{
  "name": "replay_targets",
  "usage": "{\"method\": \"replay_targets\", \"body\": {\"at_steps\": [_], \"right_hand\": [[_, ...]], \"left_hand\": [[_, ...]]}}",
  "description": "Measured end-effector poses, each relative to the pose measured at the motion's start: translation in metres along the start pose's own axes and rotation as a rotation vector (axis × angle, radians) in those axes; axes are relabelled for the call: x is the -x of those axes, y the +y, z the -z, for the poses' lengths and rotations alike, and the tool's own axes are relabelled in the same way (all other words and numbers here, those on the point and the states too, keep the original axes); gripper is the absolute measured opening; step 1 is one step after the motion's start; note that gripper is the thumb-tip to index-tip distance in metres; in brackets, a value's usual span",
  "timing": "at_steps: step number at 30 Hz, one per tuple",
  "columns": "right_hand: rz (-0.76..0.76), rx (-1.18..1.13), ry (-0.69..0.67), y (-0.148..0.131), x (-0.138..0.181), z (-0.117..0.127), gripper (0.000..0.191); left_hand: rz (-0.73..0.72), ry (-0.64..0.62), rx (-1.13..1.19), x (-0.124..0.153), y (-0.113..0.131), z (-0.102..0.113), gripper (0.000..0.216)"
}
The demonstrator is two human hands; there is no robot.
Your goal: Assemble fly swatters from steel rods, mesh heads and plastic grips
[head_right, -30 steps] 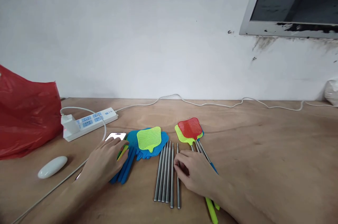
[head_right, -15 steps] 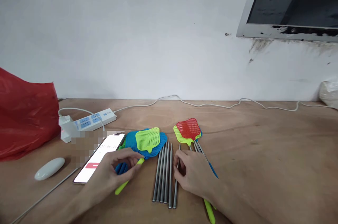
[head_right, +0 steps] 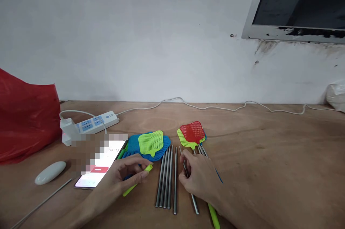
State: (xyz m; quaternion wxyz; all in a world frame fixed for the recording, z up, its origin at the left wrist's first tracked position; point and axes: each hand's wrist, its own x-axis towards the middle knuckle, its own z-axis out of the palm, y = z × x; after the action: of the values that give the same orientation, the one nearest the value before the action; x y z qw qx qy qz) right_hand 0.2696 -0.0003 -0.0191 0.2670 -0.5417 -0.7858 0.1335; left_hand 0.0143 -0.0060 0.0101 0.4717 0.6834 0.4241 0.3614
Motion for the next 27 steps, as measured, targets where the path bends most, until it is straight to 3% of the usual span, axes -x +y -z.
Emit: {"method": "replay_targets", "body": {"at_steps": [3,7,9,11,15,27], "right_hand": [[-0.065,-0.379,0.081,0.001,-0.003,0.004,0.024],[-0.303,-1.038,0.178,-0.001,-0.009,0.016,0.038],[-0.425,-1.257,0.185,-0.003,-0.012,0.021,0.045],[-0.496,-1.386,0.168,-0.004,-0.013,0.024,0.040],[-0.510,-1.462,0.155,-0.007,-0.014,0.020,0.030],[-0.360,-1.389,0.041,-0.011,-0.007,0.017,0.027]], "left_hand": [[0.039,0.004,0.073,-0.001,-0.005,0.001,0.022],[0.097,-0.016,0.089,-0.001,-0.009,0.002,0.027],[0.126,-0.020,0.084,-0.001,-0.009,0.002,0.029],[0.154,-0.011,0.070,0.000,-0.009,0.000,0.031],[0.178,-0.018,0.046,0.001,-0.006,-0.002,0.035],[0.189,0.007,0.056,0.001,-0.003,0.000,0.038]]}}
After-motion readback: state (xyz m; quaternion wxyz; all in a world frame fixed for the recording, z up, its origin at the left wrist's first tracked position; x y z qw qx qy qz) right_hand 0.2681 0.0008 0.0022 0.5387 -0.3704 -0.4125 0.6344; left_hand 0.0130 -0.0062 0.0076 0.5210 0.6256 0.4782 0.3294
